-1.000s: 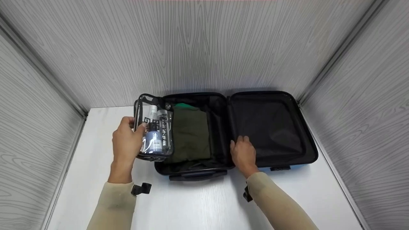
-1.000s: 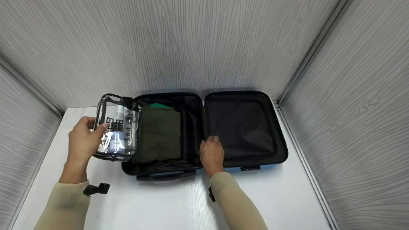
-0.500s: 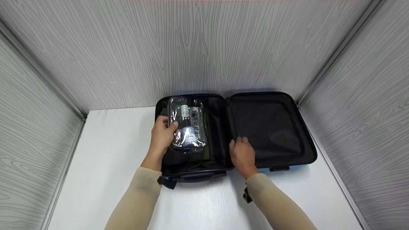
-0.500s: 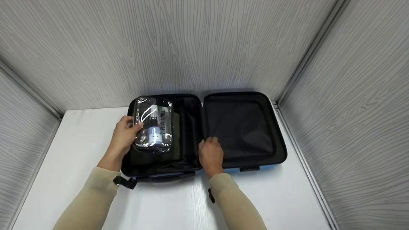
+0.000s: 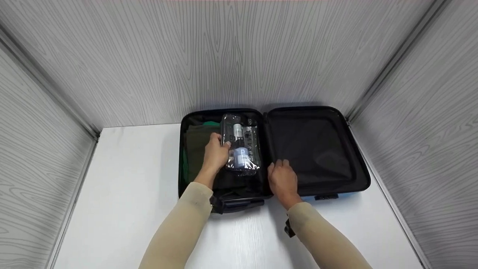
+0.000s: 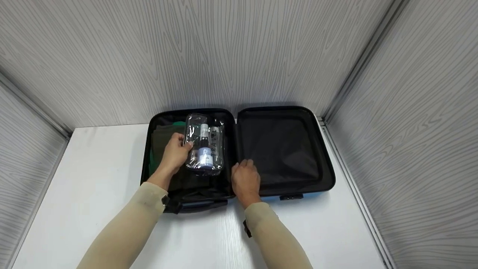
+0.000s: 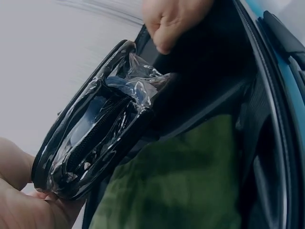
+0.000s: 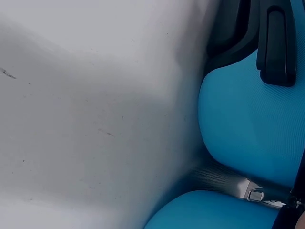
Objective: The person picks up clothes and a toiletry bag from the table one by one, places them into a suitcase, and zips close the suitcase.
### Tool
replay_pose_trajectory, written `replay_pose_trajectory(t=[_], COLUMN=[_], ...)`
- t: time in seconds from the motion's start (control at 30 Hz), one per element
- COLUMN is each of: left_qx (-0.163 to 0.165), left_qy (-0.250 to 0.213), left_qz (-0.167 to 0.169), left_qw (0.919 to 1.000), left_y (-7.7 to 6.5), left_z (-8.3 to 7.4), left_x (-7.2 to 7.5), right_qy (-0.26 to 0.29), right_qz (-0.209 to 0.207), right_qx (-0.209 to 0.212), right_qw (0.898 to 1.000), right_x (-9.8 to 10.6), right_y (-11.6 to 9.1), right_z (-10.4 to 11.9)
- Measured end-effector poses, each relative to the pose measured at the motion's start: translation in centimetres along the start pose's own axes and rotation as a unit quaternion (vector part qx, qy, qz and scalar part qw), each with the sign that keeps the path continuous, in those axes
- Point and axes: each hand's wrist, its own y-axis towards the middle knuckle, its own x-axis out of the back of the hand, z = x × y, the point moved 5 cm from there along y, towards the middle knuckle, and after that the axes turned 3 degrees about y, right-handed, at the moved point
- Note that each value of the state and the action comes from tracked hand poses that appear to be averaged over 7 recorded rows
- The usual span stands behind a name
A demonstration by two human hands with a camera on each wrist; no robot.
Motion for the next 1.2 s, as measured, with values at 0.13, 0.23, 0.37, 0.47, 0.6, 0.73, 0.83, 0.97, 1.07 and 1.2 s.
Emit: replay_pose_trajectory(t=[0.13, 0.23, 0.37, 0.47, 0.6, 0.73, 0.83, 0.97, 1.07, 1.2], left_qx=[0.01, 0.028, 0.046, 0.049, 0.042, 0.043, 0.048, 0.037, 0.024, -0.004], left_qy=[-0.018, -0.049, -0.071, -0.06, -0.025, -0.028, -0.036, 0.025, 0.124, 0.237], left_qz=[0.015, 0.035, 0.036, 0.03, 0.033, 0.073, 0.123, 0.169, 0.179, 0.162], left_qw=[0.9997, 0.9978, 0.9958, 0.9966, 0.9982, 0.996, 0.9906, 0.9846, 0.9757, 0.9578], left_y=[0.3, 0.3, 0.6, 0.7, 0.7, 0.5, 0.2, 0.2, 0.4, 0.4], left_z=[0.1, 0.3, 0.8, 1.2, 1.5, 1.7, 2.0, 2.3, 2.5, 2.6], left_x=[-1.6, -2.7, -3.5, -3.9, -4.6, -5.5, -6.0, -6.1, -5.9, -5.5], right_qy=[-0.007, -0.009, -0.007, -0.004, -0.003, 0.004, 0.007, 0.001, -0.006, -0.009], right_qz=[-0.002, -0.005, -0.006, -0.008, -0.006, 0.011, 0.025, 0.02, 0.008, 0.004], right_qx=[0.002, 0.007, 0.005, 0.001, -0.002, -0.012, -0.023, -0.021, -0.012, -0.008], right_qw=[1.0, 1.0, 1.0, 1.0, 1.0, 1.0, 0.999, 1.0, 1.0, 1.0], right_x=[0.0, 0.0, 0.0, 0.0, -0.1, -0.2, -0.3, -0.2, -0.1, -0.1], right_y=[-0.1, -0.1, -0.1, -0.1, -0.1, -0.1, -0.2, -0.1, -0.1, -0.2], right_z=[0.1, 0.2, 0.2, 0.1, 0.0, 0.0, 0.0, 0.0, 0.1, 0.1])
